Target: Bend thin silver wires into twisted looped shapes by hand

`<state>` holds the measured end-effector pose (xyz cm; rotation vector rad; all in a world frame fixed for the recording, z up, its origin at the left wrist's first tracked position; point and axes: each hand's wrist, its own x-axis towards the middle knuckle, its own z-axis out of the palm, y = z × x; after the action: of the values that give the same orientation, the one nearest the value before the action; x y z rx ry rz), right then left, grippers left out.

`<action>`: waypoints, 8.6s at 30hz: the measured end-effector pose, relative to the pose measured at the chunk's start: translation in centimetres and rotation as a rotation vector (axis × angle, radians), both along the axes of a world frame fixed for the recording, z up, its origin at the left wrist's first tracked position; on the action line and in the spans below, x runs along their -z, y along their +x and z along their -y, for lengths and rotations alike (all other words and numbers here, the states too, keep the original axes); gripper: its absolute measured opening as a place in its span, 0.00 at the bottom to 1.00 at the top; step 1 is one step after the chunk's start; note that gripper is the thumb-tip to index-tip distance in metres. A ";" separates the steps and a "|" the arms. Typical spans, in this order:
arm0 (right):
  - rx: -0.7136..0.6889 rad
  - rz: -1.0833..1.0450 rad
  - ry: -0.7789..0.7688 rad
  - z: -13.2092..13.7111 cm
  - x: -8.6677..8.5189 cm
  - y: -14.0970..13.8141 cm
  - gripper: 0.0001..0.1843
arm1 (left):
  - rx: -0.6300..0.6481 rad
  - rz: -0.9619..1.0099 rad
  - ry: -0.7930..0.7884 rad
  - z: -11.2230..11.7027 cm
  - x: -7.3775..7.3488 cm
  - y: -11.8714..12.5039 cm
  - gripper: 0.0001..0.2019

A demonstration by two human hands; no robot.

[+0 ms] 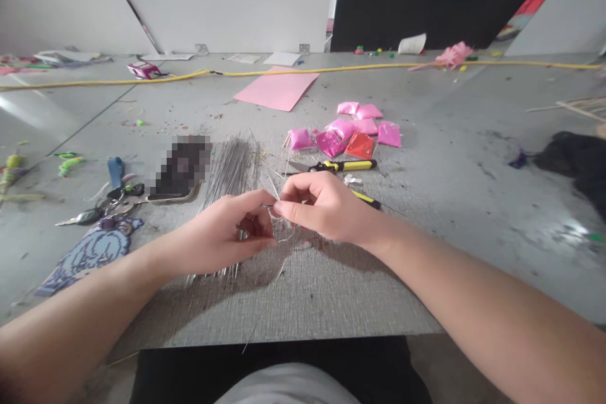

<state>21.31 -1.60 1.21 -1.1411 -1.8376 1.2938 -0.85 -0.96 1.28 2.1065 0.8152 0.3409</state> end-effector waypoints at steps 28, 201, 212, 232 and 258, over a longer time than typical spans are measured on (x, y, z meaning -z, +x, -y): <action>-0.065 -0.053 -0.201 -0.6 -0.1 0.2 0.13 | -0.003 -0.006 0.093 -0.1 -0.1 -0.1 0.11; 0.114 0.264 0.794 0.8 1.5 -1.4 0.08 | -0.325 0.224 -0.191 -0.7 1.2 0.5 0.10; 0.162 0.151 0.787 0.6 2.1 -1.4 0.05 | -0.284 0.184 -0.149 -0.5 1.0 0.4 0.08; 0.183 0.158 0.819 0.7 2.2 -1.6 0.03 | -0.305 0.395 -0.441 -0.3 0.7 0.8 0.11; 0.007 0.528 1.029 1.1 1.1 -1.4 0.14 | -0.251 0.309 -0.332 -0.7 0.9 0.6 0.09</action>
<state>19.90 -2.74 0.09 -0.8970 -2.3796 -0.0982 -0.20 -0.30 0.40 1.5979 0.8834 0.6045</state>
